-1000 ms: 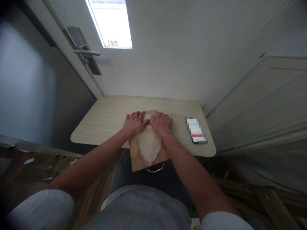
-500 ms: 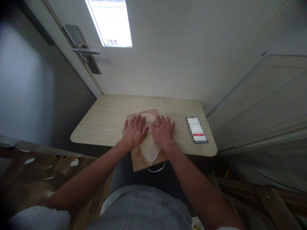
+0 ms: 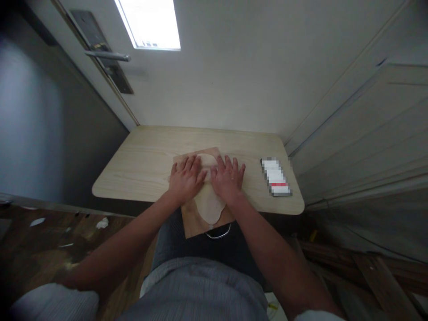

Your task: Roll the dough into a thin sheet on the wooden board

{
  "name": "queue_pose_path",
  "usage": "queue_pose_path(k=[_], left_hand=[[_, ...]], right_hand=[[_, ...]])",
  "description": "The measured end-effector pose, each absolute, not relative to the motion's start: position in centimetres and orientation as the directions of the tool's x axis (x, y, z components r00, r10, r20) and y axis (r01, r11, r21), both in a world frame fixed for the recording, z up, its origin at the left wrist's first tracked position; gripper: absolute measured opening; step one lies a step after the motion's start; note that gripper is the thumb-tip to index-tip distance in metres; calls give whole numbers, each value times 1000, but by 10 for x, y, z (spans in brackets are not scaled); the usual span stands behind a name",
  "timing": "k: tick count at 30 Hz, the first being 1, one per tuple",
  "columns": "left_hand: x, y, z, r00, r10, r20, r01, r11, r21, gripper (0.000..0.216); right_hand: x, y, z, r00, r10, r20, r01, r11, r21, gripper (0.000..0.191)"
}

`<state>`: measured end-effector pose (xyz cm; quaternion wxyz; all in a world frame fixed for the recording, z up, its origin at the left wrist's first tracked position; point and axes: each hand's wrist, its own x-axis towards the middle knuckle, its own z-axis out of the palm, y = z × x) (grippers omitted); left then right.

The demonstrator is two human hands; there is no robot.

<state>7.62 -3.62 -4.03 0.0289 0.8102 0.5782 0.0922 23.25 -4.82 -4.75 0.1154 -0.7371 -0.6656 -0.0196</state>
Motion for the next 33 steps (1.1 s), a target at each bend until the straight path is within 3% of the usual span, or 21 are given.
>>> queue_pose_path(k=[33], left_hand=[[77, 39, -37, 386, 912, 138, 900, -405, 160, 59]], right_hand=[[243, 28, -35, 101, 995, -21, 981, -103, -166, 55]])
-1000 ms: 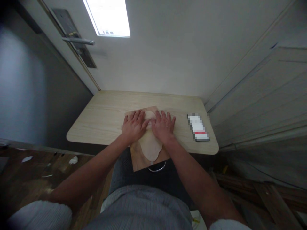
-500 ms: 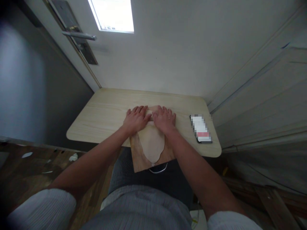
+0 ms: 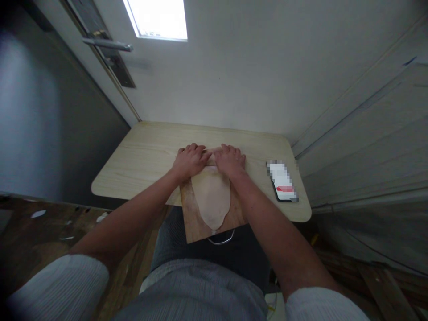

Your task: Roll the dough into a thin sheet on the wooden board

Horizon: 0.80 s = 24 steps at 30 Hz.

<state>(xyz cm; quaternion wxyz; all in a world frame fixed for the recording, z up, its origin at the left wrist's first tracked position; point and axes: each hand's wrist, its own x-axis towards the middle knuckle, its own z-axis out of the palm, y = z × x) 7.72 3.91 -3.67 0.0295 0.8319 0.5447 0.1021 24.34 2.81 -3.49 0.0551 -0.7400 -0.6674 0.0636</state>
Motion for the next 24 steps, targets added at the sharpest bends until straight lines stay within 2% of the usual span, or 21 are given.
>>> queue_pose_path(k=[11, 19, 24], left_hand=[[82, 60, -40, 374, 920, 119, 901, -391, 188, 54], [82, 70, -39, 385, 918, 94, 896, -396, 201, 55], [80, 73, -39, 467, 879, 97, 865, -476, 160, 51]], right_hand=[[244, 46, -42, 190, 982, 14, 955, -182, -233, 57], [245, 53, -40, 174, 984, -26, 967, -176, -184, 60], [243, 54, -36, 182, 983, -38, 968, -186, -168, 61]])
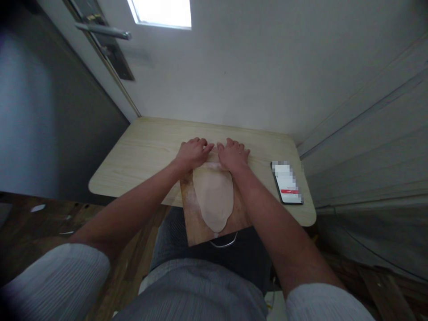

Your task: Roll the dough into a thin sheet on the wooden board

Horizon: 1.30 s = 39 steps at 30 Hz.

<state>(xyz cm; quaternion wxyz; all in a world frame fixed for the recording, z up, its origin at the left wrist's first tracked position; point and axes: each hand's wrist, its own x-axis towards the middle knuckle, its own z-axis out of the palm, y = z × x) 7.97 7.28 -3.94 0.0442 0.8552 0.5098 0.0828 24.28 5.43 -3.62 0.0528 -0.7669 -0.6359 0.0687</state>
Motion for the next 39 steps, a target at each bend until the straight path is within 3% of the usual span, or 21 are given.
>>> queue_pose_path(k=[11, 31, 39], left_hand=[[83, 79, -43, 361, 925, 115, 901, -378, 210, 61], [78, 50, -31, 473, 874, 110, 860, -485, 158, 50], [78, 38, -28, 415, 901, 125, 880, -433, 194, 51]], right_hand=[[240, 57, -33, 210, 978, -3, 962, -208, -176, 62], [239, 40, -39, 200, 979, 34, 963, -190, -191, 60], [236, 30, -42, 219, 969, 111, 958, -192, -215, 61]])
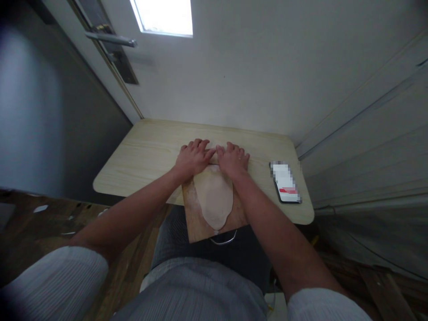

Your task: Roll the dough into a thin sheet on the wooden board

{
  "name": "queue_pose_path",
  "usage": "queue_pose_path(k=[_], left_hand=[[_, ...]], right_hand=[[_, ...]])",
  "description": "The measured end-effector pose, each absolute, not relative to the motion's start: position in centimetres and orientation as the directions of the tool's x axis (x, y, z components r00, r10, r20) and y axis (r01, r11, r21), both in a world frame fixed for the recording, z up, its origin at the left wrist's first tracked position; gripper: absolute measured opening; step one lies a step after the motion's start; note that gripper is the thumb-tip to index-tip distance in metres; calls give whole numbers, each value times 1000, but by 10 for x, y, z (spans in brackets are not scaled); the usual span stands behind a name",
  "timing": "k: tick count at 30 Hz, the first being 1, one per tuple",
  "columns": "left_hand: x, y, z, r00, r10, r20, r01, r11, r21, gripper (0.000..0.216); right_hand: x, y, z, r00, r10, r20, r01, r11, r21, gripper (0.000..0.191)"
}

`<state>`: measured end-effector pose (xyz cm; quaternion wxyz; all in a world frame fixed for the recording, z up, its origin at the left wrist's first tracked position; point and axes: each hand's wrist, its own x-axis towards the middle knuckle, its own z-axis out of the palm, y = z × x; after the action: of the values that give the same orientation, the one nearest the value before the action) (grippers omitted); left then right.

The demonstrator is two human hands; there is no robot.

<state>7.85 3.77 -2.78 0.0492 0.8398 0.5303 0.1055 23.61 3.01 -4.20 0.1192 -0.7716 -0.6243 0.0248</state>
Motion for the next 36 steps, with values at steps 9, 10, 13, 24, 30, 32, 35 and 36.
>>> queue_pose_path(k=[9, 10, 13, 24, 30, 32, 35, 36], left_hand=[[78, 25, -32, 387, 902, 192, 892, -419, 168, 57], [77, 24, -33, 384, 900, 205, 894, -418, 163, 57], [77, 19, -36, 363, 903, 229, 901, -403, 161, 56], [74, -14, -43, 334, 903, 271, 904, -389, 180, 53], [67, -42, -48, 342, 900, 271, 894, -401, 202, 58], [64, -53, -49, 357, 898, 257, 889, -411, 203, 57], [59, -72, -50, 369, 896, 246, 882, -421, 211, 57], [58, -78, -51, 369, 896, 246, 881, -422, 215, 56]], right_hand=[[235, 18, -46, 215, 967, 134, 963, -186, -197, 59], [235, 15, -46, 214, 966, 147, 963, -183, -197, 59], [233, 7, -46, 210, 965, 155, 964, -178, -199, 58], [225, -36, -48, 175, 967, 186, 975, -144, -167, 56], [220, -68, -48, 147, 971, 191, 983, -121, -139, 60], [219, -81, -50, 125, 974, 190, 987, -101, -127, 61], [217, -102, -53, 101, 977, 188, 991, -81, -109, 64], [216, -109, -54, 96, 978, 186, 991, -78, -105, 64]])
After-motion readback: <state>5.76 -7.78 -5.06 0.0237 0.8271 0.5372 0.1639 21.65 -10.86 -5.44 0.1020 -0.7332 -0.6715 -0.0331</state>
